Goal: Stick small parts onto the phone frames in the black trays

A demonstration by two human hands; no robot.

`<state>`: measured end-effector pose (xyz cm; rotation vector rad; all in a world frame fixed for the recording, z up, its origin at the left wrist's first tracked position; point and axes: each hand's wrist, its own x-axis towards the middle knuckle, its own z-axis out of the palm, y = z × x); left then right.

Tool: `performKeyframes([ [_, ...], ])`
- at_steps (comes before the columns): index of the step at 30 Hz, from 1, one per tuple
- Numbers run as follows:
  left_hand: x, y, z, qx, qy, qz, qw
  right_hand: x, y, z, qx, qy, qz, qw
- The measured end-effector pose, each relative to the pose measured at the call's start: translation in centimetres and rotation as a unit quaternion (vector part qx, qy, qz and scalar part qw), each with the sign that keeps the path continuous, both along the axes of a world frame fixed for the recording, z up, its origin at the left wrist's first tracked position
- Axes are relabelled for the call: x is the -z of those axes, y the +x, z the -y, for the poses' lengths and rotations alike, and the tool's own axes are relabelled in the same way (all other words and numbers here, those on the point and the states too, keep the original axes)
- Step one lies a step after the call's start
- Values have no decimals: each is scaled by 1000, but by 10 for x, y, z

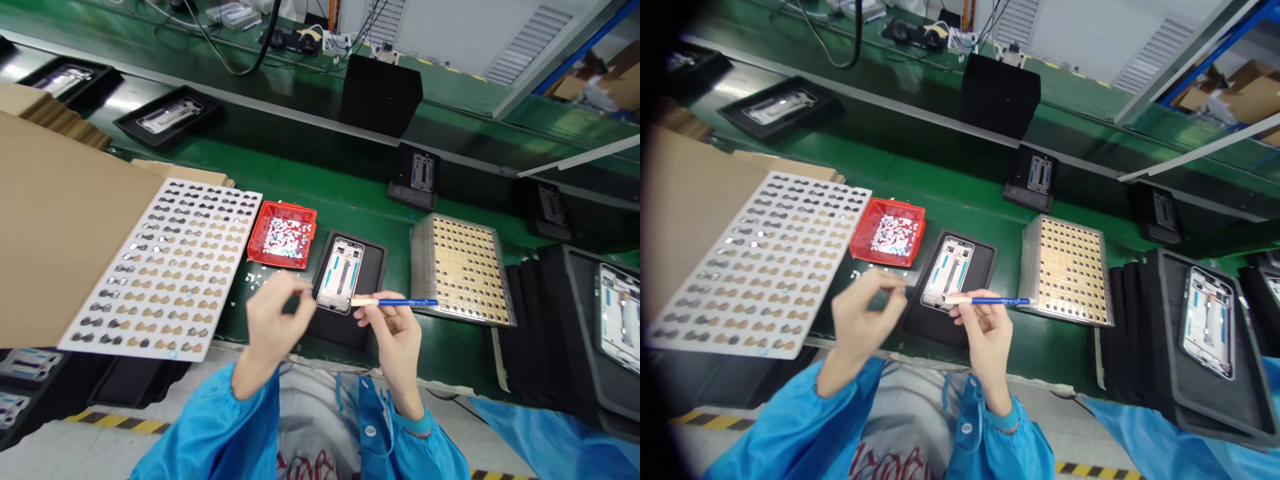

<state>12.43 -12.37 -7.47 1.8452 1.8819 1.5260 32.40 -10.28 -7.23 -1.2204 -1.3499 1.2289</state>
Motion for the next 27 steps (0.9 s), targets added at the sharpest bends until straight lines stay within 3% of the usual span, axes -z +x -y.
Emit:
performKeyframes([
  [4, 4, -41, -27, -128, -61, -163, 976, 2, 18, -13, -65, 44, 115, 990],
  [6, 10, -54, -41, -162, -79, -177, 968, 7, 23, -17, -112, 90, 181, 973],
  [9, 17, -60, -54, -168, -39, -130, 976, 12, 27, -21, -162, 142, 260, 941],
  [15, 11, -49, -41, -43, 70, -19, 996, 14, 26, -24, -205, 200, 366, 885],
  [19, 6, -28, -14, 51, 14, 28, 998, 14, 25, -26, -221, 236, 423, 846],
  [22, 12, -10, 4, 110, -35, 6, 993, 12, 24, -27, -239, 254, 443, 826],
  [27, 37, 13, 20, 158, -55, -132, 977, 7, 21, -29, -264, 262, 467, 802],
])
